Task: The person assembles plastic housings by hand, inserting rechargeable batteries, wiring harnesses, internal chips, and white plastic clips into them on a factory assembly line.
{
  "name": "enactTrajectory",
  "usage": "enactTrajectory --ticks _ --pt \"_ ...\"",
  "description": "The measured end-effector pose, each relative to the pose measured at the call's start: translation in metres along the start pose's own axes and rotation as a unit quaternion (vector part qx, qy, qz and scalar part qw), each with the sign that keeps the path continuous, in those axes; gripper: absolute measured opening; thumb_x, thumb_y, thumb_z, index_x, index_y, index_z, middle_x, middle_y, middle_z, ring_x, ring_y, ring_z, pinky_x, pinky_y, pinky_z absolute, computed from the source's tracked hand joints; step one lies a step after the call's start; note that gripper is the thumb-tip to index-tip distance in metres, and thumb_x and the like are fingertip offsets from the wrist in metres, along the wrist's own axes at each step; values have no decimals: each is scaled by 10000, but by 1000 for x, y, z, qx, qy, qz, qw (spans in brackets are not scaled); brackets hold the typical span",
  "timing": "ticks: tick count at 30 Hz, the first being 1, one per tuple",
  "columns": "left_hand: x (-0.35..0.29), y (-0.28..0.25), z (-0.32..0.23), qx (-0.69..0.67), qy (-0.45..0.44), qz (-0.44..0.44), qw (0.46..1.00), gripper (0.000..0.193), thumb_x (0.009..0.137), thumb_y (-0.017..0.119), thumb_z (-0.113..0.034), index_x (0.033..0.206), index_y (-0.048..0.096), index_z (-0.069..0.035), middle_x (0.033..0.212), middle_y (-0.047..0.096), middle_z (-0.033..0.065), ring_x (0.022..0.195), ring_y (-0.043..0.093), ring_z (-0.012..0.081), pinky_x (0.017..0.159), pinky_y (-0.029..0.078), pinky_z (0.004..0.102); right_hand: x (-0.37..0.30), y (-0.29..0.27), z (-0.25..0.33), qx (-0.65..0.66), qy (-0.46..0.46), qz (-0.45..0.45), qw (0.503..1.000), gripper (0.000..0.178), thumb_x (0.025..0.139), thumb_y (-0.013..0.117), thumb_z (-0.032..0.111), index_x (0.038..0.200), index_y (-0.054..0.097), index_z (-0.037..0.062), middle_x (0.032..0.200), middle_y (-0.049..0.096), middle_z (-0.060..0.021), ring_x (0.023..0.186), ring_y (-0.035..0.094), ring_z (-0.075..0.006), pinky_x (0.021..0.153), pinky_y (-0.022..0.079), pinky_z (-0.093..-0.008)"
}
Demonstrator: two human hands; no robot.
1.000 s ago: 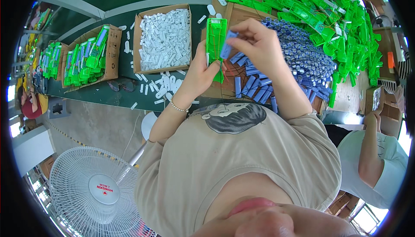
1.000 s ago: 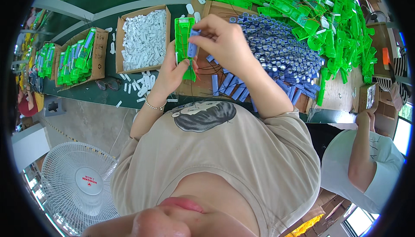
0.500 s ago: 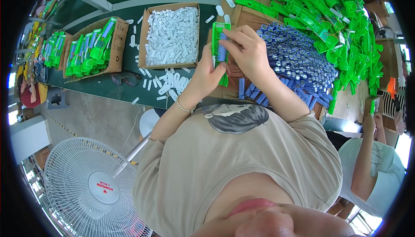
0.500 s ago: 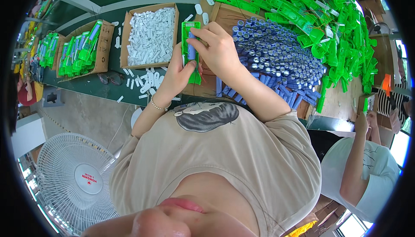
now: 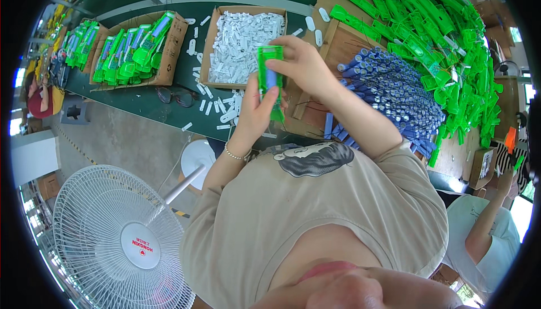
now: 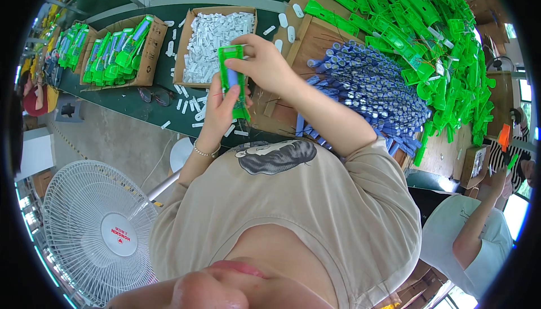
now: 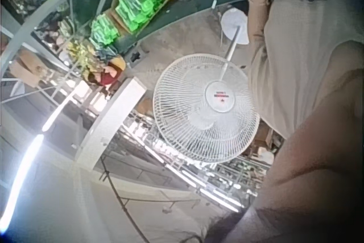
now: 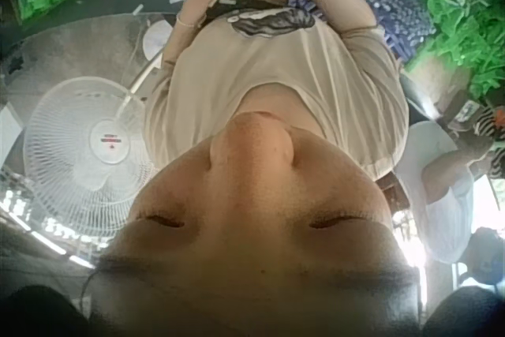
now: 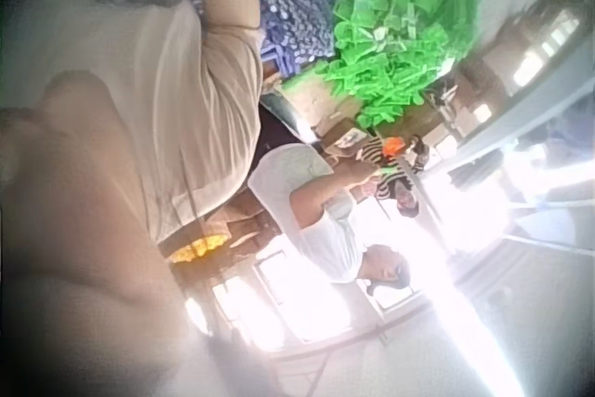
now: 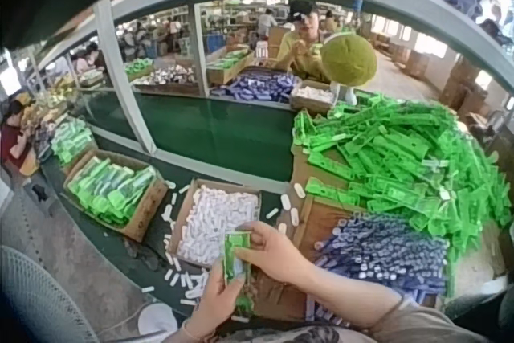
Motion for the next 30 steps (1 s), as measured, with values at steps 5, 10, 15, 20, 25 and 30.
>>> enactTrajectory --ticks 5,10,15,20,25,30 --pt "-7 -28 -15 -89 40 -102 990 249 967 470 -162 1181 389 -64 901 590 101 707 627 161 601 534 280 96 -19 -13 -439 -257 -54 859 156 820 639 199 931 716 121 929 647 -56 838 618 -249 744 501 -357" --pt "-4 -39 -16 -76 82 -158 981 198 979 433 -178 1139 435 -62 897 615 115 695 639 185 587 544 301 130 11 -41 -719 -281 48 634 135 757 575 104 793 701 137 910 623 -94 927 595 -287 781 476 -409" --pt "-8 -44 -10 -76 73 -158 982 220 973 449 -172 1158 426 -55 923 613 119 698 637 184 578 547 299 140 7 -42 -674 -288 60 678 110 778 610 136 810 711 109 883 621 -74 886 610 -252 739 481 -381" --pt "-2 -38 -23 -65 73 -183 978 288 965 470 -164 1217 406 -43 965 606 131 703 636 185 568 551 299 89 5 7 -347 -250 98 899 142 802 682 140 922 717 73 862 640 -62 801 601 -193 693 472 -318" --pt "27 -31 -29 -182 37 -161 969 254 911 578 -123 1115 453 -37 925 601 103 689 634 167 540 560 308 43 2 0 -162 -224 166 947 165 801 668 -25 963 693 -7 875 635 -77 833 591 -162 720 468 -272" --pt "43 -21 -30 -209 7 -167 964 236 872 608 -56 1070 481 -42 848 602 78 675 635 170 538 554 304 28 -3 -9 -103 -241 111 959 187 796 694 61 981 716 54 839 649 -45 741 574 -138 656 453 -261"
Point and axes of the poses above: each hand's wrist, its own x-axis towards the middle knuckle, its own y-axis out of the palm, z = x × y, the point moved 1 cm from there along x, towards the middle knuckle
